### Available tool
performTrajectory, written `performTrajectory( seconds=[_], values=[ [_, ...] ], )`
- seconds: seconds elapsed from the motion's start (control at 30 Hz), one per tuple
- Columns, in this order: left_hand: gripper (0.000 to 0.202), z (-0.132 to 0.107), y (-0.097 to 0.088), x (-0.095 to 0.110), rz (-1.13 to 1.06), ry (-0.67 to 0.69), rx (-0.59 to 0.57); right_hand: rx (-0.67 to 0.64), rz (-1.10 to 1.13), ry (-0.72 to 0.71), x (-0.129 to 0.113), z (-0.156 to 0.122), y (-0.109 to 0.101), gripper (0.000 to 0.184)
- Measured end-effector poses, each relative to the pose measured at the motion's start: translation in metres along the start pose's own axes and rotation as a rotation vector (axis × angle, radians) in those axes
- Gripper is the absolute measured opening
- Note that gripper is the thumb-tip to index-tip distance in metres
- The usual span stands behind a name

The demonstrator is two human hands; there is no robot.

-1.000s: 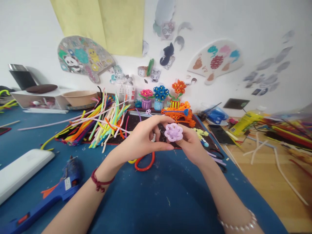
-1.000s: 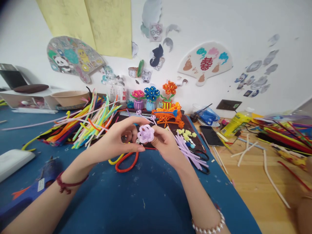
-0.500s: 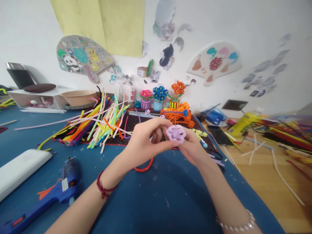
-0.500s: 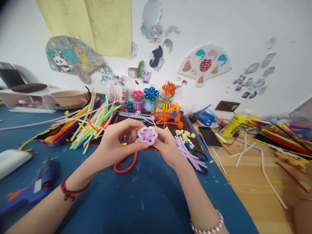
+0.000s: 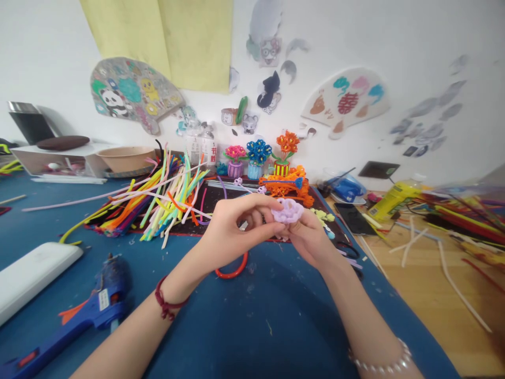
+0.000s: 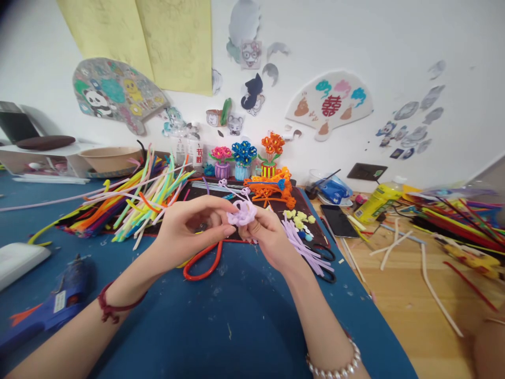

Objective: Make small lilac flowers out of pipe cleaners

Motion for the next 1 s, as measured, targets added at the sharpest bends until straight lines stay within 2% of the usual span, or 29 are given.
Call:
performTrajectory(
  seconds=[0.13, 0.27, 0.4, 0.53, 0.63, 0.83, 0.93, 1.0],
  values=[
    [0.008, 0.002, -0.003, 0.011, 0.078, 0.084, 0.018, -0.004, -0.072, -0.028, 0.002, -0.002, -0.003, 0.026],
    [0.011, 0.003, -0.004, 0.018, 0.195, 0.136, 0.017, 0.002, -0.166, -0.091, 0.001, -0.003, -0.006, 0.015],
    [0.013, 0.004, -0.003, 0.022, 0.242, 0.176, 0.004, 0.020, -0.218, -0.146, -0.002, -0.004, -0.008, 0.012],
    [0.014, 0.004, -0.003, 0.023, 0.233, 0.165, -0.002, 0.016, -0.250, -0.178, -0.007, -0.006, -0.005, 0.011],
    [0.014, 0.003, 0.001, 0.018, 0.119, 0.122, -0.009, 0.038, -0.263, -0.199, -0.013, -0.007, -0.005, 0.013],
    [0.044, -0.003, 0.011, 0.003, -0.076, -0.002, -0.022, 0.117, -0.228, -0.178, -0.017, -0.008, -0.010, 0.025],
    [0.061, -0.005, 0.018, -0.004, -0.069, -0.049, -0.085, 0.136, -0.202, -0.176, -0.018, -0.008, -0.013, 0.027],
    [0.063, -0.005, 0.021, -0.005, -0.023, -0.052, -0.126, 0.113, -0.204, -0.156, -0.015, -0.007, -0.011, 0.029]
  ],
)
Point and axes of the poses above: each hand's wrist, its own z-axis towards the middle knuckle, its own y-axis out of the palm, x = y × z, the point moved 10 cm from there along z, towards the middle knuckle, and after that the axes turned 14 degrees about y, right-handed, at the moved point
